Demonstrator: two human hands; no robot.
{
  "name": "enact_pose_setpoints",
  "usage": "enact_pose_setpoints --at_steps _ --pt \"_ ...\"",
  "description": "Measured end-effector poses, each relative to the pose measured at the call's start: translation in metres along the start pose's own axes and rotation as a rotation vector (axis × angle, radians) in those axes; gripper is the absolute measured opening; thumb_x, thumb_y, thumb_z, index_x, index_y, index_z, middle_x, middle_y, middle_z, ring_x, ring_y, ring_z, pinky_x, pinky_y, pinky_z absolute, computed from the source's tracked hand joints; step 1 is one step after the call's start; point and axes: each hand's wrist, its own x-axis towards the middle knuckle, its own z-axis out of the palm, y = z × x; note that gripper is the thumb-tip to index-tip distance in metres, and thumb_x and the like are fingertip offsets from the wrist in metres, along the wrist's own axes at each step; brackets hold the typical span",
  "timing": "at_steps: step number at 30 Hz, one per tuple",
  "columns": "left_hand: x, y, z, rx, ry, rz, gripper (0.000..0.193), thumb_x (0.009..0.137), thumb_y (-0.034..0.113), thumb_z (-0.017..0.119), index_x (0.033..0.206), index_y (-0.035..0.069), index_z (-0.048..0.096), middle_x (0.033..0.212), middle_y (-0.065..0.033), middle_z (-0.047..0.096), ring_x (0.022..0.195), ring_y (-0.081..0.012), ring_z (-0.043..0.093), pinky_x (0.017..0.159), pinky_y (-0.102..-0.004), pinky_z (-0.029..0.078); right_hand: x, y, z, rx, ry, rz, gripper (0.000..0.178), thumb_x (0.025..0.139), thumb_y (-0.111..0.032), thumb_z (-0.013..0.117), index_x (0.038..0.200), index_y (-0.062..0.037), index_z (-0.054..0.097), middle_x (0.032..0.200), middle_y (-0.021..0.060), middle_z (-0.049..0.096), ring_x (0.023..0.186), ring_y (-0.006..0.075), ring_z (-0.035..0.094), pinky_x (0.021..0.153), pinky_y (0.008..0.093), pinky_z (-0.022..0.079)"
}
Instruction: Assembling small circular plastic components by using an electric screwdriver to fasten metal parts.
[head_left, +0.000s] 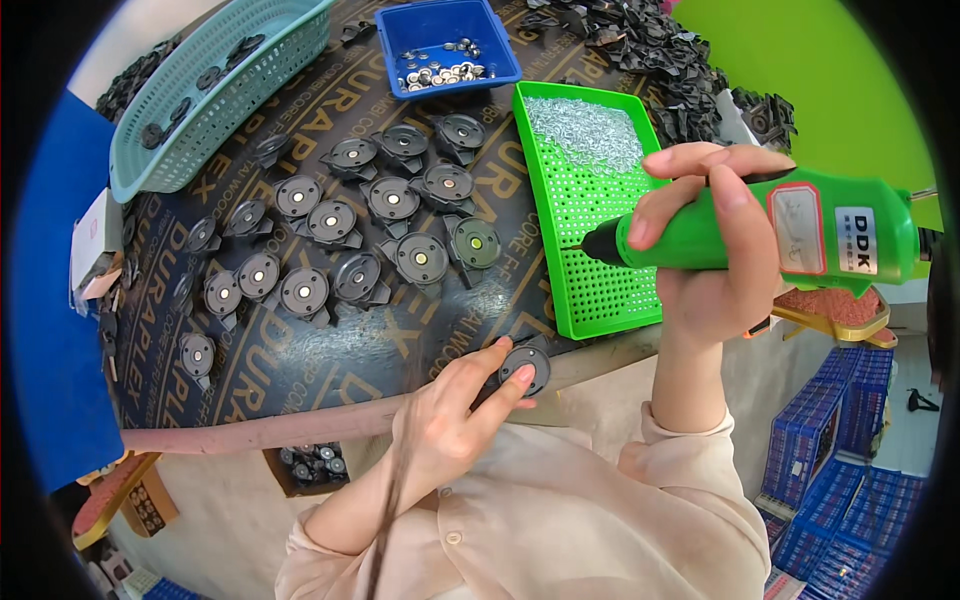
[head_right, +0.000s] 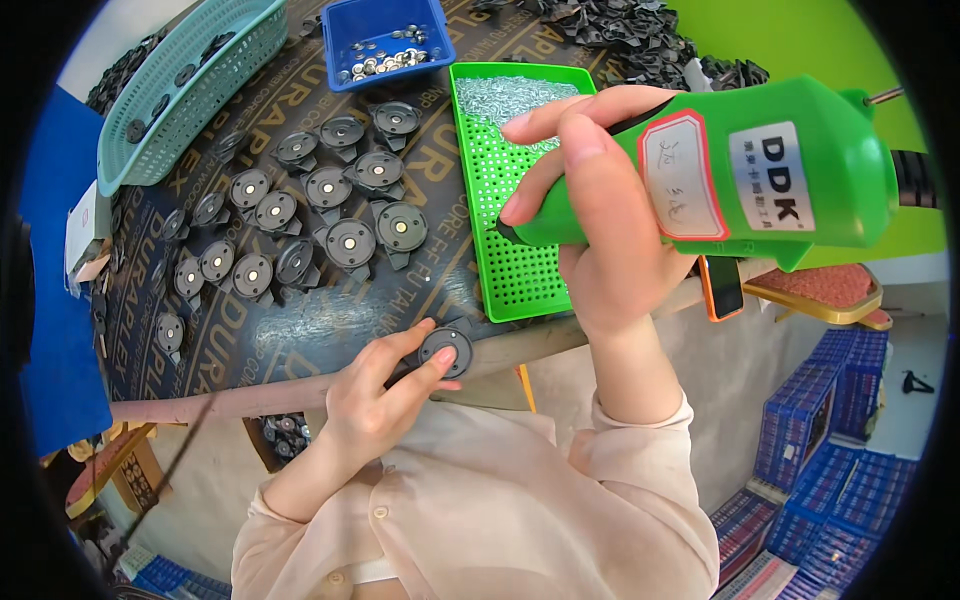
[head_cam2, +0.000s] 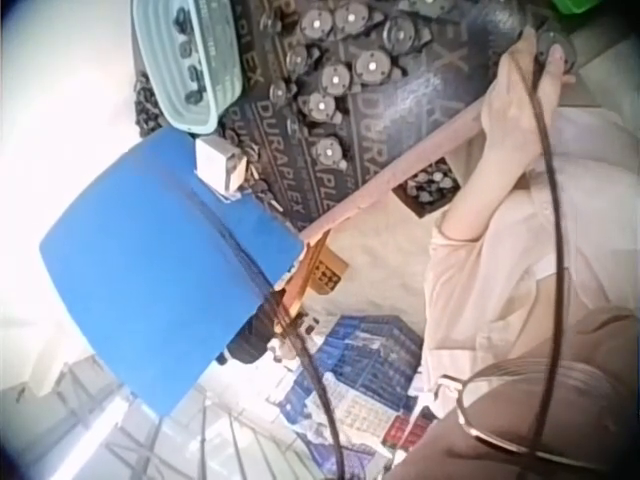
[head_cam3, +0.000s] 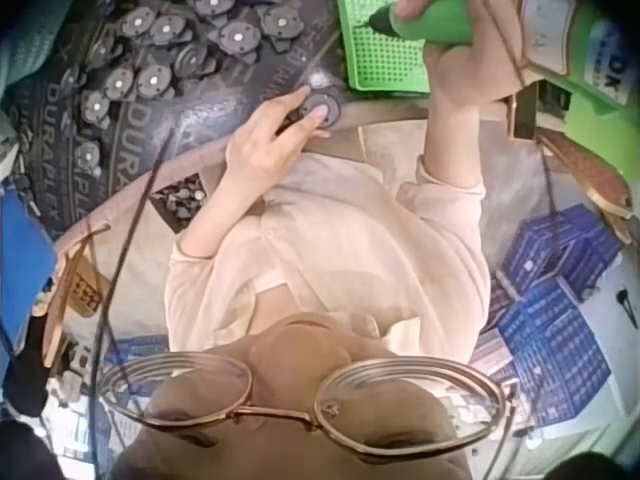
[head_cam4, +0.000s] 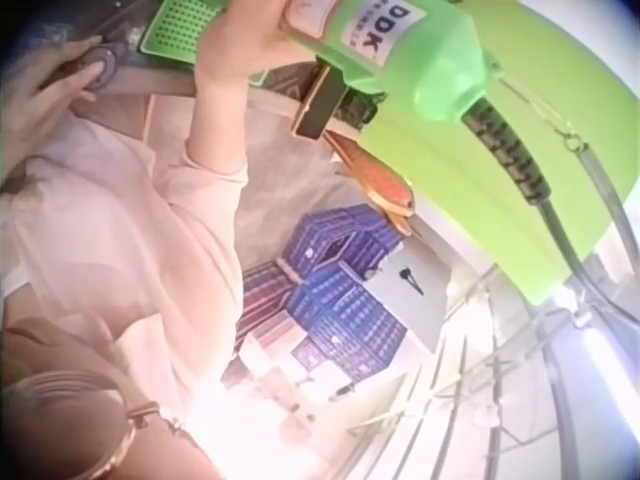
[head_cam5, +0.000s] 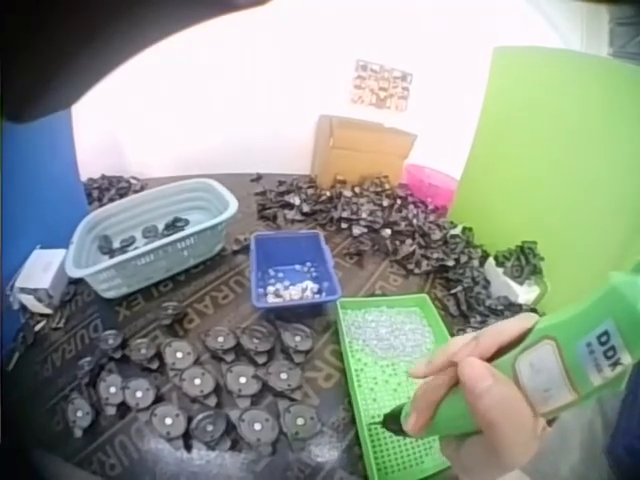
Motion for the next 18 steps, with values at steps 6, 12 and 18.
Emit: enact_pose_setpoints --at_steps 6,12,18 --pt "0.005 0.002 0.000 0.067 0.051 0.020 0.035 0.068 0.016 0.075 0.100 0.006 0.068 0.107 -0.0167 0.062 0.083 -0.0232 0.066 0.060 -0.0268 0.054 -0.008 -0.040 -0.020 -0.017 0.006 -0.155 0.029 0.088 -0.017 0.042 0.101 0.0070 0.050 0.098 0.0307 0.058 0.047 0.0226 0.053 0.047 0.0360 0.045" --pt "0.003 0.000 0.001 0.120 0.059 0.020 0.029 0.072 0.019 0.073 0.098 0.007 0.069 0.105 -0.0149 0.064 0.082 -0.0200 0.066 0.060 -0.0243 0.054 -0.038 -0.071 0.000 0.345 -0.278 0.052 0.022 0.088 -0.015 0.050 0.103 -0.0014 0.040 0.098 0.0216 0.056 0.051 0.0225 0.057 0.046 0.0342 0.050" --pt "0.006 0.004 -0.005 0.120 0.005 0.009 0.027 0.076 0.020 0.071 0.098 0.006 0.068 0.106 -0.0150 0.063 0.083 -0.0203 0.066 0.061 -0.0249 0.055 -0.043 -0.076 0.010 0.266 -0.328 0.218 0.018 0.091 -0.014 0.052 0.099 -0.0040 0.040 0.093 0.0210 0.059 0.054 0.0233 0.059 0.048 0.0345 0.052"
